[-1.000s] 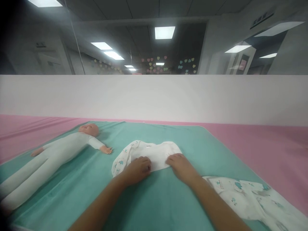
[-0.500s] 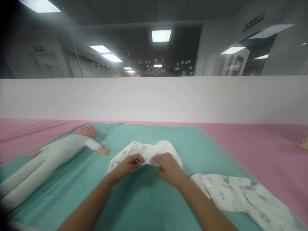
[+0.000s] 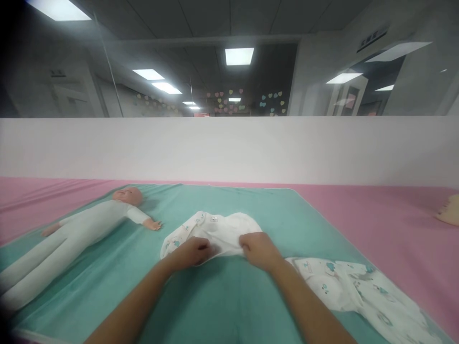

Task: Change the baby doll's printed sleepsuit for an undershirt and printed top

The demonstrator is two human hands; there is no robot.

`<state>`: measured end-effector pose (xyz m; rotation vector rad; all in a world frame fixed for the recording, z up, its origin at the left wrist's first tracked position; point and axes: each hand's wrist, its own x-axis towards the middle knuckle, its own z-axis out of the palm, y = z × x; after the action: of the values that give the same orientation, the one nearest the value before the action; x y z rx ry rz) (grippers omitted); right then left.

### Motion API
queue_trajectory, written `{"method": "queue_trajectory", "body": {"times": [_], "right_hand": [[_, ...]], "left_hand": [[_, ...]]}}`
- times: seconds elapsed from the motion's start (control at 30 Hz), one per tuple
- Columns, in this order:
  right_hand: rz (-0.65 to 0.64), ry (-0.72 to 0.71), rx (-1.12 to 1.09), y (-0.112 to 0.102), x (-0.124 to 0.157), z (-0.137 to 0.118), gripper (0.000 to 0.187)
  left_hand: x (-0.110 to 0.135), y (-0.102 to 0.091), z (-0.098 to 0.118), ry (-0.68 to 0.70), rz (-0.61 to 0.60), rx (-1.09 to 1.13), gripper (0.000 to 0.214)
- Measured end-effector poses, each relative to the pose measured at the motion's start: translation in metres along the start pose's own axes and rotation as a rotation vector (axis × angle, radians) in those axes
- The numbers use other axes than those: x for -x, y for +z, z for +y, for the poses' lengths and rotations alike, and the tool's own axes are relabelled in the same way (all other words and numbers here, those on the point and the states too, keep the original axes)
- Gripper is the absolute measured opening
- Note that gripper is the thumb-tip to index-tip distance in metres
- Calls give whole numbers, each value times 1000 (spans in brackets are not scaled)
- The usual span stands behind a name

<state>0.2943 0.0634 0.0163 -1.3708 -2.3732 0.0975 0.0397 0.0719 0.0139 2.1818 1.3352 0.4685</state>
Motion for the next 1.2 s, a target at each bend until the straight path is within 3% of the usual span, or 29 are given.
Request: {"method": "queue_trajectory", "body": {"times": [0.1,0.2,0.33,0.4,0.47,0.53,0.63,0.77,0.87,1.0,1.2], "right_hand": [[-50,-35,-86,4,-3,-11,21],[65,37,-266,7,-8,-6,25],[395,348,-431,8,-9,39,28],[442,520,-429,9,-7,68,31],[406,594,-407,12,-4,89,30],[340,598,-399,16,-3,98,32],[206,501,-441,19,-4,90,44],[15,323,-560,17,-4,69,47],[-22,290,-547,14,-3,62,39],[128,294,-379,13,-5,60,30],[429,353,-62,13,-6,76,32]], "left_hand": [[-6,4,-8,-42,183,-243,36],[-10,2,-11,-122,273,-316,32],[-6,-16,-13,-220,531,-265,33],[-2,-29,-21,-290,727,-157,31],[0,-43,-35,-404,847,-64,29],[1,-52,-53,-495,803,2,29],[-1,-57,-70,-462,562,75,27],[3,-52,-64,-287,326,151,34],[9,-48,-53,-144,206,162,46],[8,-45,-51,-154,221,106,41],[-3,-42,-62,-303,394,-10,26]]}}
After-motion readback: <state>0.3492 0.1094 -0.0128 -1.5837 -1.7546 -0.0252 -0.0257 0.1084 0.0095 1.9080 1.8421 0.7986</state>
